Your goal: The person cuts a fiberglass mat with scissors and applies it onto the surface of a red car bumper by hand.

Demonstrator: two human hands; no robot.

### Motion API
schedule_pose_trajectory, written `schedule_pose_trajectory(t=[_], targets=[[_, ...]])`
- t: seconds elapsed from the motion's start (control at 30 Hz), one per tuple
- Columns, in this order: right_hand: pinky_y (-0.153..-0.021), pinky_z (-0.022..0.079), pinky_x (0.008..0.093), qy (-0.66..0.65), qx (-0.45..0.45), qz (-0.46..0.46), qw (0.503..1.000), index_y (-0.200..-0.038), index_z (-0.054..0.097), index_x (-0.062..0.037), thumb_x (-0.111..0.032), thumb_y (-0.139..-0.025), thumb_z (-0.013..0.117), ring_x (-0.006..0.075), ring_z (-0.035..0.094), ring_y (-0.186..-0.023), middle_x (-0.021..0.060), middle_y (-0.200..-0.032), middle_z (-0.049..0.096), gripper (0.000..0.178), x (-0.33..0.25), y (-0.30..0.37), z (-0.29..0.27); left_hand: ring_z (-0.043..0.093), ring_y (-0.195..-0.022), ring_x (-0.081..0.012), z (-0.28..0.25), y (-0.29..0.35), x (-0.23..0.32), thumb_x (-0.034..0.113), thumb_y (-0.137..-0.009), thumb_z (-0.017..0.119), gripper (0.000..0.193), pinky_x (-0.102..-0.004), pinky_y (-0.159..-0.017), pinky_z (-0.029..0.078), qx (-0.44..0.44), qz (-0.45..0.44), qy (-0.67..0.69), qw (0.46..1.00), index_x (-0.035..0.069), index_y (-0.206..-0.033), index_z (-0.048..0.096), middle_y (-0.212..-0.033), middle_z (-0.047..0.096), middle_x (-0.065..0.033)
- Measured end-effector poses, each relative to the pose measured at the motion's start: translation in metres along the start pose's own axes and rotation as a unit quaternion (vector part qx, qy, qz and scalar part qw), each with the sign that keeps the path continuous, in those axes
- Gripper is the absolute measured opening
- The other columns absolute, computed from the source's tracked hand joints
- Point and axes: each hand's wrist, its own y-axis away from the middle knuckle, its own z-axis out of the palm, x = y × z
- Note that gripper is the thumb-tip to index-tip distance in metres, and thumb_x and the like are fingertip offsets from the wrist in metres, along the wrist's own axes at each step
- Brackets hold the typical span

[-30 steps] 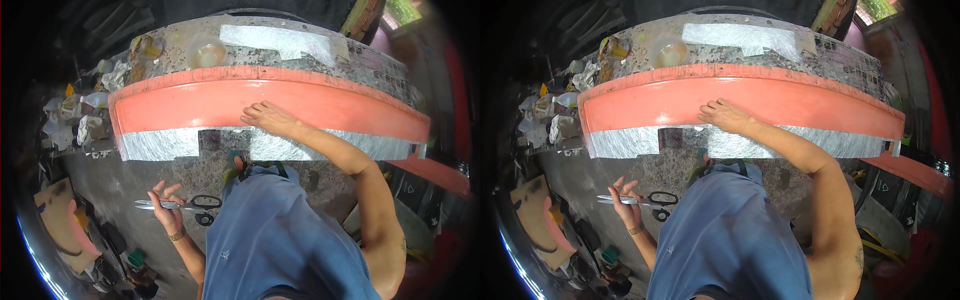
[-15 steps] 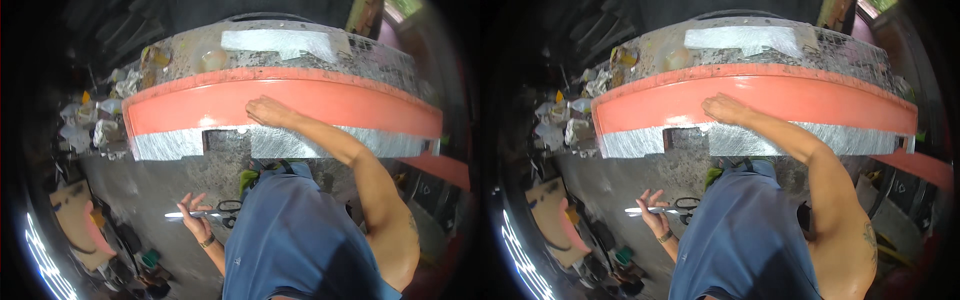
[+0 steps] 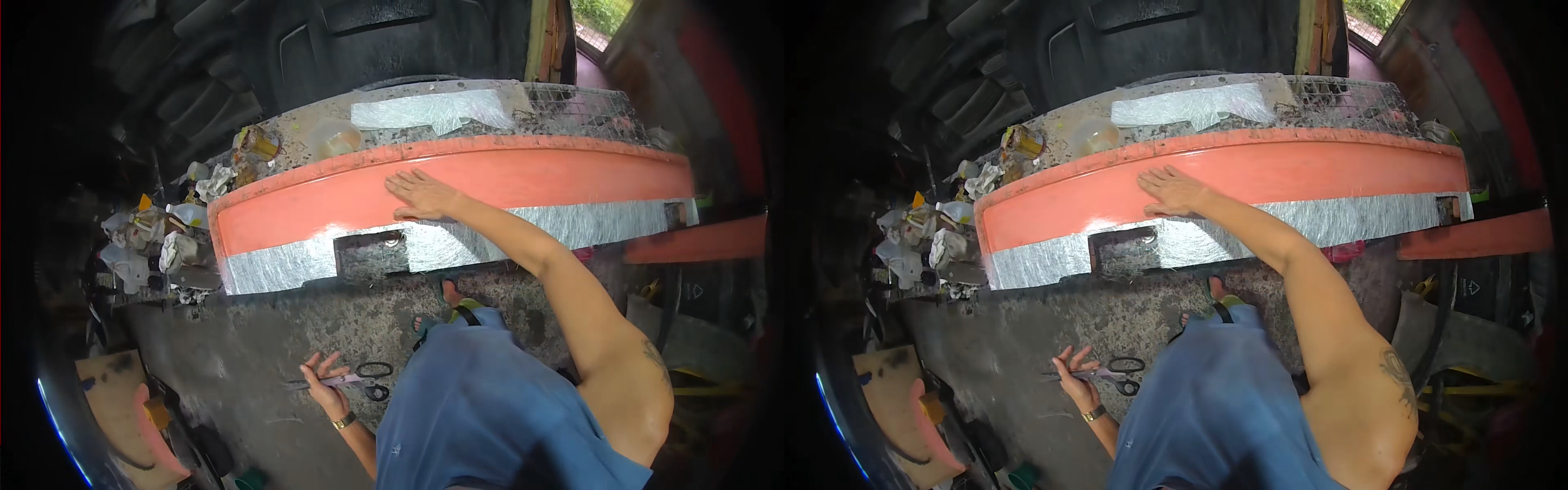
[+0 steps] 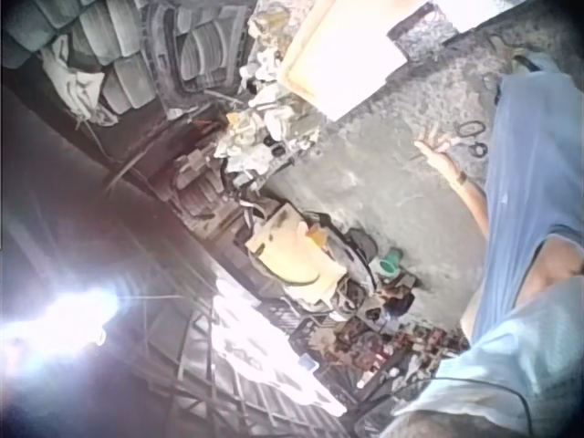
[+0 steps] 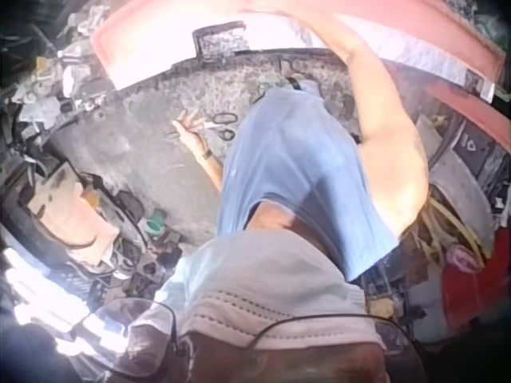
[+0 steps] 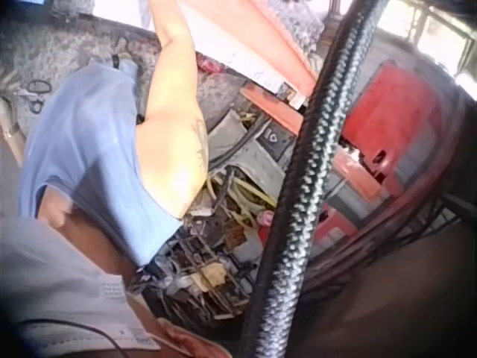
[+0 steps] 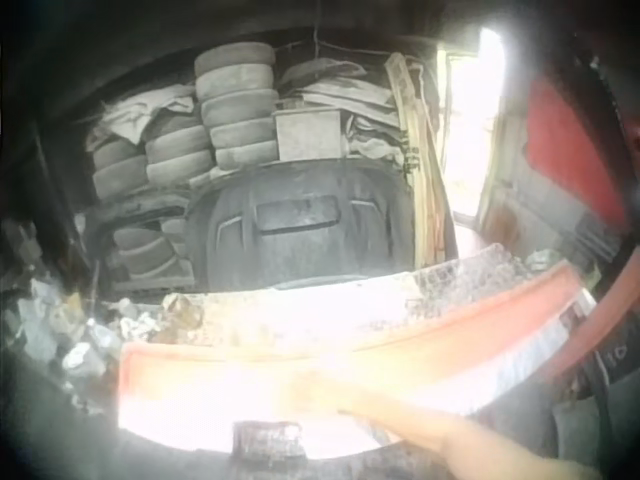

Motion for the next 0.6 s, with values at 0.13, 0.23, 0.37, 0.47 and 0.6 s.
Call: schedule_pose_trajectory(t=[0.13,0.23,0.37,0.47,0.6], targets=[[-0.121,0.013,0.0477,0.033,0.051,0.067,0.996,-0.152,0.023,-0.001,-0.064,-0.096,0.034,0.0327,0.015,-0.149,0.0174,-0.16,0.021,0.085,-0.018,0.008,0.013,0.068,-0.056,-0.0257,-0.019,0.017,-0.022,0.053,-0.102,0.038,0.057,-0.0293,-0.051,0.053,0.009,-0.029,0.014,0.999,0.001,-0.121,0.052,-0.097,0.071,-0.0248],[-0.12,0.017,0.046,-0.025,-0.127,-0.064,0.99,-0.151,0.032,-0.0065,-0.069,-0.093,0.034,0.0332,0.02,-0.148,0.0181,-0.159,0.024,0.086,-0.092,0.003,-0.013,0.067,-0.057,-0.0259,-0.038,0.027,-0.03,0.054,-0.101,0.039,0.059,-0.0294,-0.051,0.053,0.038,-0.043,0.017,0.998,0.001,-0.123,0.051,-0.097,0.071,-0.0251],[-0.121,0.014,0.0484,-0.089,-0.014,-0.176,0.98,-0.151,0.031,-0.0071,-0.065,-0.096,0.035,0.0338,0.019,-0.148,0.0189,-0.159,0.022,0.08,-0.139,-0.022,-0.024,0.067,-0.058,-0.0249,-0.047,0.028,-0.025,0.056,-0.101,0.038,0.061,-0.0287,-0.052,0.052,0.053,-0.024,0.03,0.998,0.001,-0.124,0.05,-0.099,0.07,-0.0254],[-0.122,0.014,0.0469,-0.095,0.047,-0.069,0.992,-0.151,0.029,-0.0033,-0.059,-0.099,0.032,0.0324,0.018,-0.148,0.0195,-0.159,0.021,0.077,-0.124,-0.052,-0.012,0.067,-0.059,-0.0243,-0.05,0.027,-0.014,0.056,-0.1,0.039,0.061,-0.03,-0.055,0.052,0.061,-0.017,0.019,0.998,0.001,-0.124,0.05,-0.099,0.07,-0.0244],[-0.123,0.01,0.0444,-0.025,0.051,0.075,0.996,-0.153,0.024,-0.0047,-0.052,-0.102,0.03,0.0324,0.016,-0.149,0.0162,-0.161,0.019,0.071,-0.064,-0.084,0.002,0.066,-0.06,-0.0252,-0.054,0.019,-0.024,0.057,-0.1,0.039,0.061,-0.0328,-0.056,0.052,0.058,-0.009,-0.017,0.998,0.001,-0.124,0.05,-0.099,0.071,-0.0238]])
